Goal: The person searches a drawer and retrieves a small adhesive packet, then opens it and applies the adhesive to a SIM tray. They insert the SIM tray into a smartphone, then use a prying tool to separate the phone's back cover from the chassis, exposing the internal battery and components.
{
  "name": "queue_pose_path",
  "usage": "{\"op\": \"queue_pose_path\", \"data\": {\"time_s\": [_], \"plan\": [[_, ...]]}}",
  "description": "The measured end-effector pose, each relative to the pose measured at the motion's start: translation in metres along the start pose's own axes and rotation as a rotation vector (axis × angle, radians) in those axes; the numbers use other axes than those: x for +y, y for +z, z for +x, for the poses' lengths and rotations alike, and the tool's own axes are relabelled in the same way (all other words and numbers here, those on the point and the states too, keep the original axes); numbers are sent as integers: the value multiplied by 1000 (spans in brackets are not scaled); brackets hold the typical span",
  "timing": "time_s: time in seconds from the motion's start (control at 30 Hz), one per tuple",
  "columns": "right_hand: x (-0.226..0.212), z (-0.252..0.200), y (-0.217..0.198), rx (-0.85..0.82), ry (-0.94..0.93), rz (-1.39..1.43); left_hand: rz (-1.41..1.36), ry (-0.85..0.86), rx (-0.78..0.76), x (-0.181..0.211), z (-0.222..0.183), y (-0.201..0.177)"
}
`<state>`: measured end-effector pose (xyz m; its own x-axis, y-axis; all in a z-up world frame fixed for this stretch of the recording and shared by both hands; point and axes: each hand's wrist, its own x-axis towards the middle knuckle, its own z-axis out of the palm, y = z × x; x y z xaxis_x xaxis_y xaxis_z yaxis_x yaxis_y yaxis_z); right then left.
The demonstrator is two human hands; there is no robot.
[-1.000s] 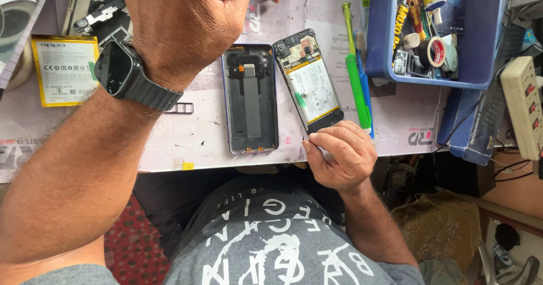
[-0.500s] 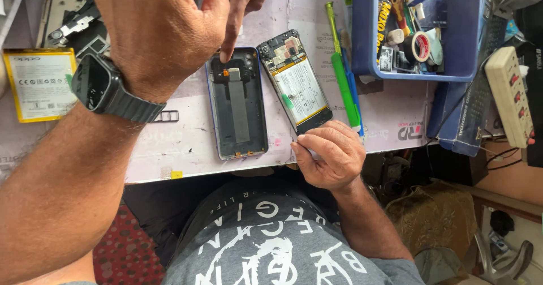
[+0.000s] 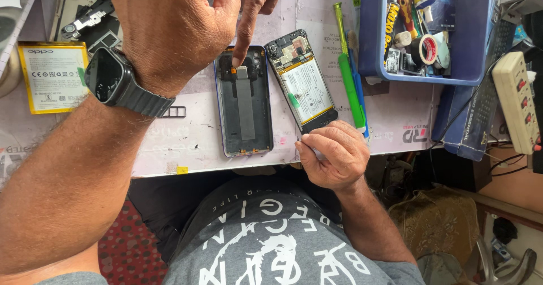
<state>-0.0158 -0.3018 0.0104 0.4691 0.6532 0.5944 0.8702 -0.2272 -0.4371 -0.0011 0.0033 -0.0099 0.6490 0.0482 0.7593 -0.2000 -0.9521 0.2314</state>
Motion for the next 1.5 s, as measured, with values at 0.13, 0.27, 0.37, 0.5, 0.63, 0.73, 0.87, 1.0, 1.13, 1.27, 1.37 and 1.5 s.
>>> {"op": "queue_pose_path", "data": {"time_s": [0.13, 0.27, 0.37, 0.5, 0.63, 0.73, 0.87, 1.0, 1.13, 1.27, 1.37, 1.5], "plan": [[-1, 0, 1, -7, 3, 10, 37, 1, 11, 3, 3, -6], [-4, 7, -6, -20, 24, -56, 42, -16, -2, 10, 16, -11], [-10, 26, -8, -154, 80, -211, -28, -36, -8, 9, 20, -21], [-3, 46, -20, -370, 189, -438, -60, -4, -12, 11, 19, -17], [9, 51, -15, -418, 207, -552, -152, -10, -42, 3, 16, -15], [10, 48, -19, -404, 193, -574, -138, 5, -29, 2, 12, -15], [-7, 49, -8, -400, 183, -453, -126, 7, -14, 6, 15, -11], [-45, 47, 26, -420, 227, -227, -95, 5, -12, 8, 18, -13], [-65, 46, 48, -403, 206, -277, -164, -6, -31, 5, 16, -14], [-69, 49, 45, -401, 186, -325, -152, -6, -46, 7, 14, -14], [-70, 48, 39, -411, 153, -296, -170, -34, -40, 8, 16, -13], [-68, 42, 43, -465, 149, -266, -153, -26, -27, 11, 17, -16]]}}
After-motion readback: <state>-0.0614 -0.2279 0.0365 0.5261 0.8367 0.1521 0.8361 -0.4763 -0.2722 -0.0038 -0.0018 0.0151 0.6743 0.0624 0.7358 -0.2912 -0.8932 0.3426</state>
